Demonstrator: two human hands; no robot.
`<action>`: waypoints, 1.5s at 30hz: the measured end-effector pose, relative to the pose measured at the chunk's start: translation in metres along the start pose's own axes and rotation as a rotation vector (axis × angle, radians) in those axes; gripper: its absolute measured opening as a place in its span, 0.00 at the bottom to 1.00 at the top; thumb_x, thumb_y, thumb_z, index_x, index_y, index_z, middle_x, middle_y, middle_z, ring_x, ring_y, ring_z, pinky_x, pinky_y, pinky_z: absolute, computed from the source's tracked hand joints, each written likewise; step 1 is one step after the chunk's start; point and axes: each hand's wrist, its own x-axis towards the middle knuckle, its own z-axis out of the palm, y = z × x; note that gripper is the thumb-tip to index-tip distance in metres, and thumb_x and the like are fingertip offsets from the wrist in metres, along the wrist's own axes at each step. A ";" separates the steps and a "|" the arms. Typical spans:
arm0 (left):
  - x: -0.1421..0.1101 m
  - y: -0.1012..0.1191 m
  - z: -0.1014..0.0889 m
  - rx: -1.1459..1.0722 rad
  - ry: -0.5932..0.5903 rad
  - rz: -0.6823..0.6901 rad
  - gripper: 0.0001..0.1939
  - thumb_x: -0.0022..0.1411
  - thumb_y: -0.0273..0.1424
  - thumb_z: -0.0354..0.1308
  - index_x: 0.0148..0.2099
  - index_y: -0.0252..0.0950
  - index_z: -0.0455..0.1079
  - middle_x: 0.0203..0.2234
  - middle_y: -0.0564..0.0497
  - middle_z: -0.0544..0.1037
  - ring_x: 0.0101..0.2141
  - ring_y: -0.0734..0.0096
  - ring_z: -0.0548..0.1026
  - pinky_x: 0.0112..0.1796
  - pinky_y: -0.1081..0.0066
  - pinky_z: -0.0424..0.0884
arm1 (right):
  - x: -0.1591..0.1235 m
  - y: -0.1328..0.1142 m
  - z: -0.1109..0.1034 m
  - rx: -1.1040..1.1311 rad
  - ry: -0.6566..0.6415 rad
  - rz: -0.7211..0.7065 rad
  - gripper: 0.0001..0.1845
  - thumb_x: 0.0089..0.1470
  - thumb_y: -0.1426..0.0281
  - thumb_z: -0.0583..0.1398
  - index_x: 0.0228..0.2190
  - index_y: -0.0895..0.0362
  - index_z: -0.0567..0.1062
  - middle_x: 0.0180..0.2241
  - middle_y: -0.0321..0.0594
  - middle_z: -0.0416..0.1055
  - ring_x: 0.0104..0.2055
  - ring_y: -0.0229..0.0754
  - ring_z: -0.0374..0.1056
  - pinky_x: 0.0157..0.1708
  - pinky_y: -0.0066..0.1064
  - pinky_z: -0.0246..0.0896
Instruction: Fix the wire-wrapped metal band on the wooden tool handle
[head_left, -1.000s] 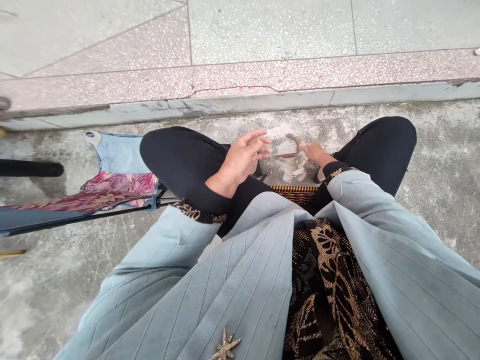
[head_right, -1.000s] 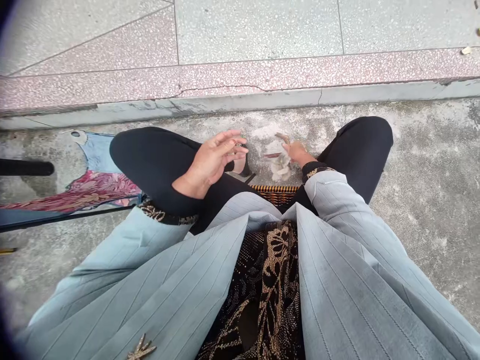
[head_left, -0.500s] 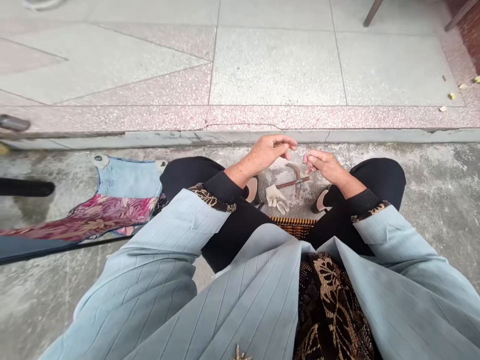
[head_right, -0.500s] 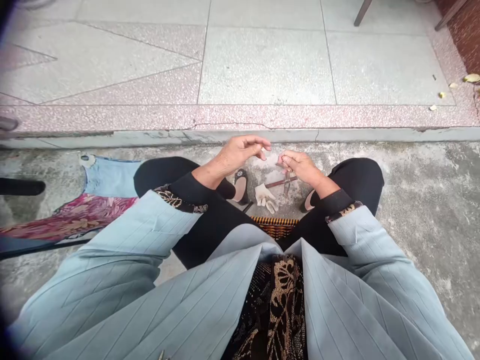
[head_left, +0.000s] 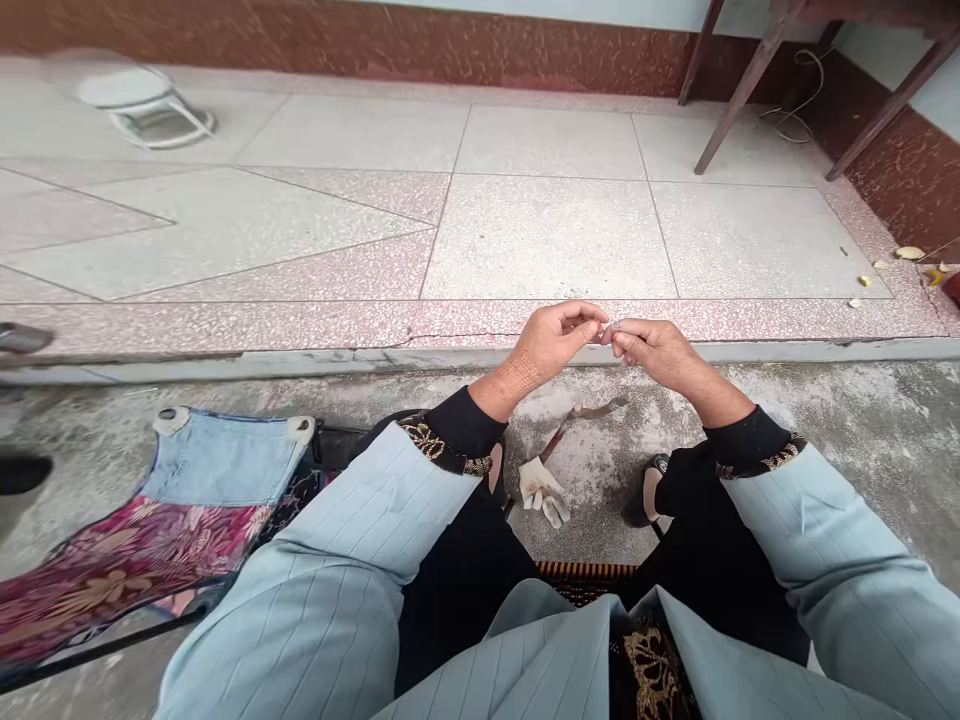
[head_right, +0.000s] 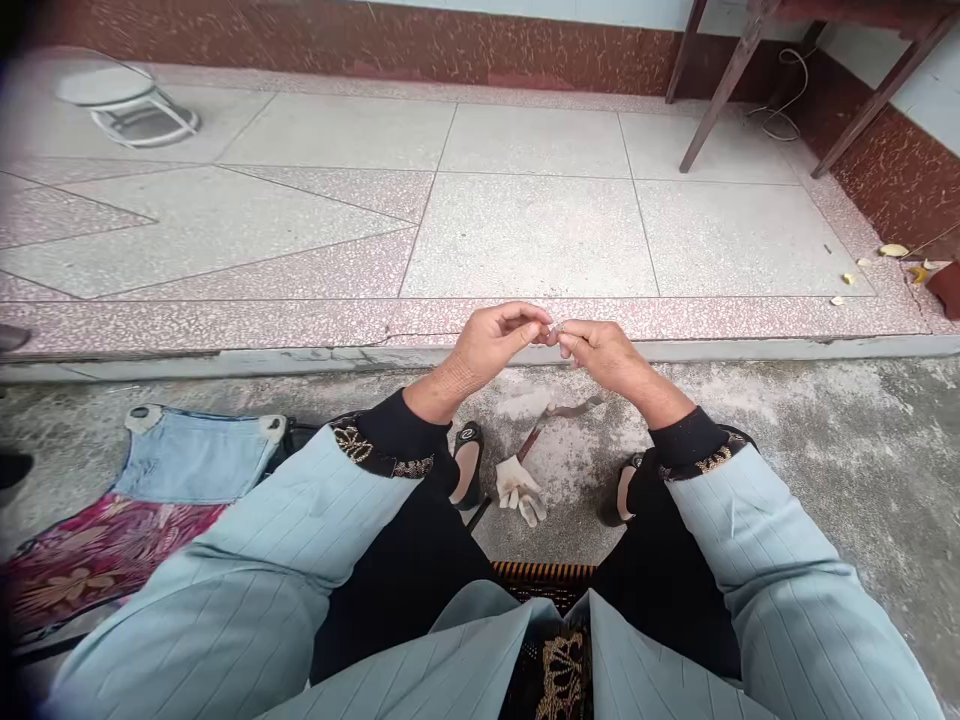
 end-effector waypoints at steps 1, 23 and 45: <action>0.000 -0.003 0.001 0.018 -0.006 -0.013 0.09 0.65 0.32 0.61 0.44 0.34 0.78 0.36 0.47 0.84 0.37 0.69 0.81 0.45 0.65 0.79 | 0.001 0.004 0.001 0.028 -0.004 0.022 0.12 0.58 0.62 0.58 0.32 0.55 0.78 0.28 0.35 0.71 0.27 0.36 0.67 0.33 0.31 0.67; 0.000 -0.022 0.013 0.070 -0.026 -0.103 0.07 0.58 0.33 0.64 0.38 0.35 0.78 0.32 0.49 0.81 0.34 0.69 0.80 0.40 0.66 0.75 | -0.002 0.007 0.004 0.129 -0.023 0.139 0.11 0.53 0.65 0.61 0.23 0.56 0.75 0.21 0.35 0.70 0.25 0.35 0.67 0.30 0.29 0.65; -0.002 -0.021 0.004 0.751 -0.075 0.289 0.14 0.73 0.36 0.53 0.41 0.41 0.81 0.40 0.43 0.83 0.43 0.57 0.77 0.48 0.58 0.71 | -0.003 0.004 0.013 0.417 0.044 0.299 0.09 0.49 0.69 0.69 0.28 0.56 0.74 0.20 0.32 0.72 0.19 0.34 0.67 0.25 0.29 0.71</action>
